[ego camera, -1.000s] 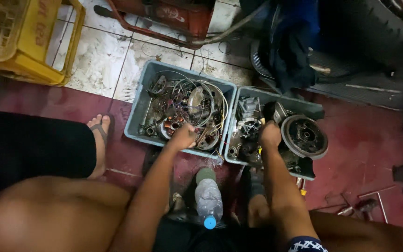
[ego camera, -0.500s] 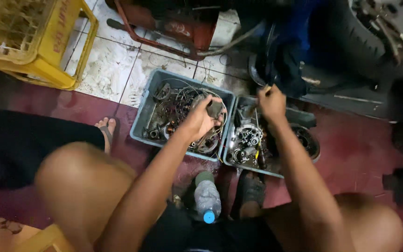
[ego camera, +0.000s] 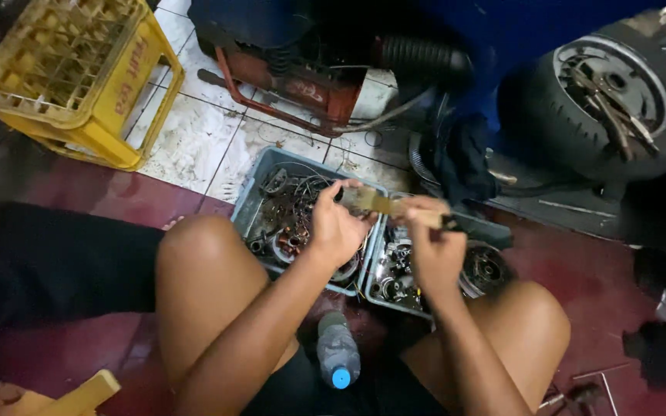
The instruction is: Cleaning and inspecting motorcycle engine parts using a cloth and a brush
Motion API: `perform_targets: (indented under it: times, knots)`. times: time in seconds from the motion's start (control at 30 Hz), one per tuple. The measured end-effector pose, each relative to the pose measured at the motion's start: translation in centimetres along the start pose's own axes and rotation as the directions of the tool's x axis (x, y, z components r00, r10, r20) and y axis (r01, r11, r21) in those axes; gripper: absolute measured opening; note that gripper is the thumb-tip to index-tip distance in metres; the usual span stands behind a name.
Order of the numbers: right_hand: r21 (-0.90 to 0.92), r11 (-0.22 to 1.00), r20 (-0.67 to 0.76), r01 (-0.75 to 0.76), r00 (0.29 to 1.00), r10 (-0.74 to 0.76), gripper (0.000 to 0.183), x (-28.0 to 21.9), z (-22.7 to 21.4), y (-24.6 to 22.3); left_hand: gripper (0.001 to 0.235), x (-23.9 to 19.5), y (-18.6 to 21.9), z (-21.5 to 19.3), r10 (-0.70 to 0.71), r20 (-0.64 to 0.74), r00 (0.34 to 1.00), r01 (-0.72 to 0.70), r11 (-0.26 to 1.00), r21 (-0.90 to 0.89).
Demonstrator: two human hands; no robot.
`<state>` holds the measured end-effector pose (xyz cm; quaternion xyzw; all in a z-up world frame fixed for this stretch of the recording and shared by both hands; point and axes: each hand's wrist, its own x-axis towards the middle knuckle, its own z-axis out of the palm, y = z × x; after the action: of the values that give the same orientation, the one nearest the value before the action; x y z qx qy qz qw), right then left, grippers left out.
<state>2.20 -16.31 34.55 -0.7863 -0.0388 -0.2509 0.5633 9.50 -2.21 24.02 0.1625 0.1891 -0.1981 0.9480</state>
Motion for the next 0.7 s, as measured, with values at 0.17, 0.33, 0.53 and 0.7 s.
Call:
perform_targets:
  times: [0.17, 0.33, 0.53, 0.7]
  knots:
    - [-0.075, 0.996, 0.223, 0.057, 0.974, -0.039, 0.016, -0.2, 0.7, 1.9, 0.051, 0.5, -0.9, -0.6, 0.072, -0.022, 0.997, -0.069, 0.992, 0.102]
    - [-0.11, 0.992, 0.236, 0.065, 0.971, -0.038, 0.012, 0.5, 0.2, 1.7, 0.05, -0.2, -0.6, 0.0, 0.096, -0.044, 0.994, -0.09, 0.987, 0.136]
    - [-0.065, 0.998, 0.324, 0.001, 0.946, 0.02, 0.008, 1.1, 0.1, 1.6, 0.046, 0.0, -0.8, -1.6, 0.091, -0.068, 0.994, -0.079, 0.983, 0.167]
    - [-0.056, 0.998, 0.436, -0.034, 0.898, 0.055, 0.009, 0.8, 0.9, 1.9, 0.045, 1.0, -0.8, -2.6, 0.087, -0.064, 0.994, -0.077, 0.986, 0.15]
